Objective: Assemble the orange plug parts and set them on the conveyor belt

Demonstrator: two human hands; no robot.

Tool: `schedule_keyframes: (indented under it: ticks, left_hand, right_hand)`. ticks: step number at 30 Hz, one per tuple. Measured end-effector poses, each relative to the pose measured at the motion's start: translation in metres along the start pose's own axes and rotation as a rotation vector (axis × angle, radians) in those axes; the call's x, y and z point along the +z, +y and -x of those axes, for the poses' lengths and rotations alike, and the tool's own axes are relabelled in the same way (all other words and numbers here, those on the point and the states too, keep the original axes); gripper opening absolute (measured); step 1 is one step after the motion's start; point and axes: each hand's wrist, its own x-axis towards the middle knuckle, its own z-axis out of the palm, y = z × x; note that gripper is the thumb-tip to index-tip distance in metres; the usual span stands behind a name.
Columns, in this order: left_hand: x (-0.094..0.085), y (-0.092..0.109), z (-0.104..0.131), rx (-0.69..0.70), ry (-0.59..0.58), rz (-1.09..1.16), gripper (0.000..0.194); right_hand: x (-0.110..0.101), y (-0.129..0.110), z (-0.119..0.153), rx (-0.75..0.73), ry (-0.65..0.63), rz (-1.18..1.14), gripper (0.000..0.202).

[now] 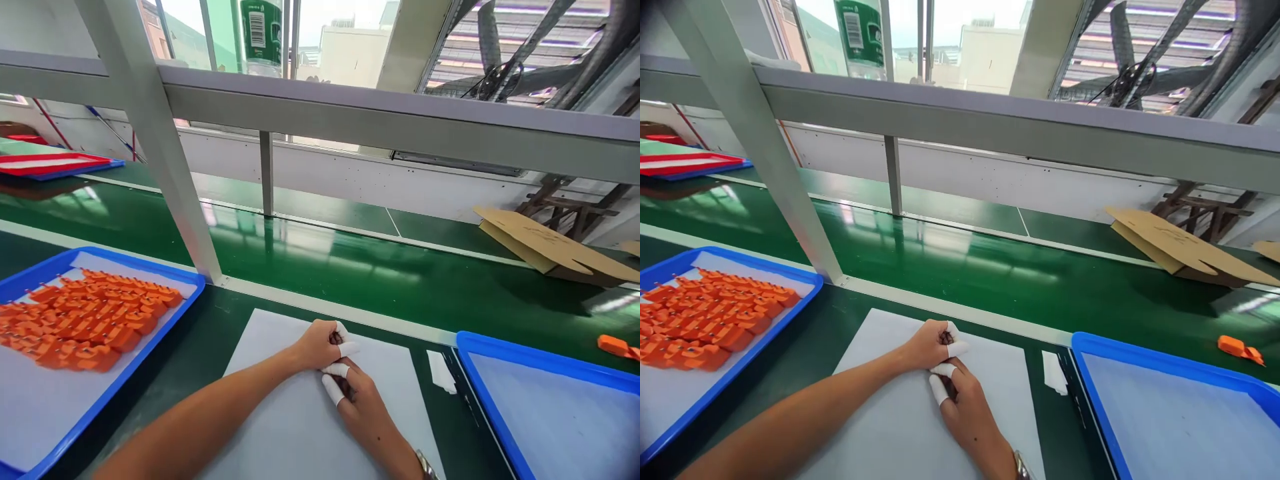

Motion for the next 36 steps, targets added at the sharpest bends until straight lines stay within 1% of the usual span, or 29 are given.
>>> schedule_keyframes:
  ticks: [6,10,12,13,16,18,20,22,25,28,31,33,36]
  left_hand:
    - [-0.002,-0.004,-0.002,-0.031,0.031,0.111,0.032]
    - [-0.003,-0.005,-0.003,-0.029,0.044,0.229,0.031]
    - [-0.005,-0.004,-0.005,-0.029,0.062,0.307,0.03]
    - [-0.006,-0.004,-0.006,-0.03,0.073,0.346,0.03]
    - [-0.01,-0.004,-0.009,-0.044,0.08,0.453,0.03]
    - [-0.014,-0.003,-0.009,-0.06,0.033,0.515,0.031]
    - [-0.016,-0.002,-0.008,-0.076,-0.038,0.57,0.031]
    - [-0.017,0.001,-0.005,-0.084,-0.113,0.615,0.03]
    - [-0.016,0.006,0.0,-0.099,-0.219,0.655,0.026]
    - [-0.015,0.008,0.003,-0.142,-0.37,0.654,0.022]
    - [-0.017,0.006,0.003,-0.135,-0.537,0.571,0.025]
    - [-0.019,0.006,0.002,-0.121,-0.579,0.497,0.023]
    - [-0.021,0.008,-0.001,-0.151,-0.577,0.418,0.022]
  right_hand:
    - [-0.009,0.0,-0.01,0.296,0.01,-0.266,0.037]
    - [-0.011,0.005,-0.016,0.34,0.027,-0.38,0.042]
    - [-0.012,0.009,-0.021,0.394,0.037,-0.465,0.045]
    - [-0.013,0.011,-0.025,0.42,0.064,-0.509,0.045]
    - [-0.019,0.014,-0.04,0.435,0.222,-0.621,0.044]
    - [-0.021,0.013,-0.052,0.398,0.288,-0.709,0.042]
    - [-0.021,0.01,-0.062,0.363,0.284,-0.819,0.037]
    - [-0.019,0.007,-0.069,0.335,0.244,-0.905,0.035]
    - [-0.014,0.005,-0.07,0.33,0.156,-0.978,0.042]
    - [-0.013,0.006,-0.065,0.378,0.074,-0.97,0.052]
    - [-0.012,0.008,-0.061,0.433,0.018,-0.914,0.054]
    - [-0.01,0.01,-0.06,0.427,0.01,-0.891,0.055]
    - [-0.008,0.014,-0.06,0.415,0.006,-0.87,0.06]
